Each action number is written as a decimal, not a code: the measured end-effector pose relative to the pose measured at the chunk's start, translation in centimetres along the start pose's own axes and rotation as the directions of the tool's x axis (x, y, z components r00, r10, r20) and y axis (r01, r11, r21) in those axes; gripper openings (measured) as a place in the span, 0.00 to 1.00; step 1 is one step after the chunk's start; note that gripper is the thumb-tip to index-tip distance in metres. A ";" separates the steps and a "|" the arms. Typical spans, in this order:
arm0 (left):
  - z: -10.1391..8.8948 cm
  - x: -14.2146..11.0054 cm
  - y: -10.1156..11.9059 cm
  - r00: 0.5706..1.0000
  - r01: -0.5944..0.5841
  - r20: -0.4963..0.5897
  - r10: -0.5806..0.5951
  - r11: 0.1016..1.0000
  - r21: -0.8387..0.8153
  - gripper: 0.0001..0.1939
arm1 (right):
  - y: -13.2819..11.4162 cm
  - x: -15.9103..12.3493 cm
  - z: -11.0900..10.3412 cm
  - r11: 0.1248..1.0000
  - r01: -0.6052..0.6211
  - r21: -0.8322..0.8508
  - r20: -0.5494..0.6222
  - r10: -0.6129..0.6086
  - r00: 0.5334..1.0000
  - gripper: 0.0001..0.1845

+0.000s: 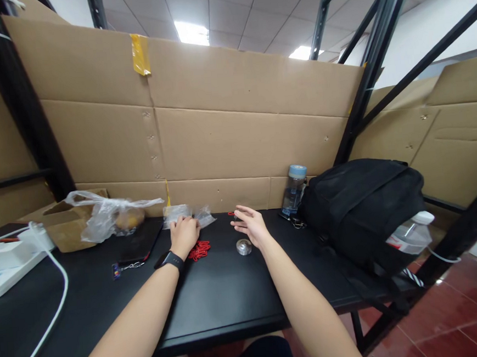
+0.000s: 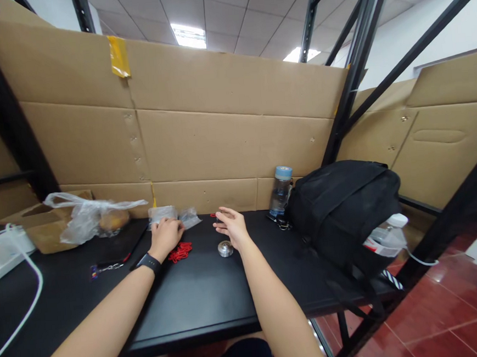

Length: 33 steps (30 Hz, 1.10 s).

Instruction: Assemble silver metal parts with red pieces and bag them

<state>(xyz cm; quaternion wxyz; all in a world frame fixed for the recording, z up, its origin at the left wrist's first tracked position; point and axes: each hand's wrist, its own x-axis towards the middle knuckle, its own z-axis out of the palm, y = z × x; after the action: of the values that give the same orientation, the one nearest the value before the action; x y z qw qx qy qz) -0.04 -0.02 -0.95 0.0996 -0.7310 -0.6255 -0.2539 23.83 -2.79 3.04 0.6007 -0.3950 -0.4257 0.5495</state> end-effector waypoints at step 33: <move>-0.1 -3.2 7.1 0.859 -0.430 0.243 0.451 0.892 -0.138 0.16 | 1.2 2.5 -3.6 0.320 0.518 -0.793 0.433 -0.300 0.850 0.23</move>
<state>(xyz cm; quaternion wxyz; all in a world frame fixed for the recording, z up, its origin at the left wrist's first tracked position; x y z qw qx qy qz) 6.46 -4.26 -1.23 0.0407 -0.8855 -0.4388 -0.1474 26.93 -0.19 0.94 0.3723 -0.4685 -0.7939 0.1079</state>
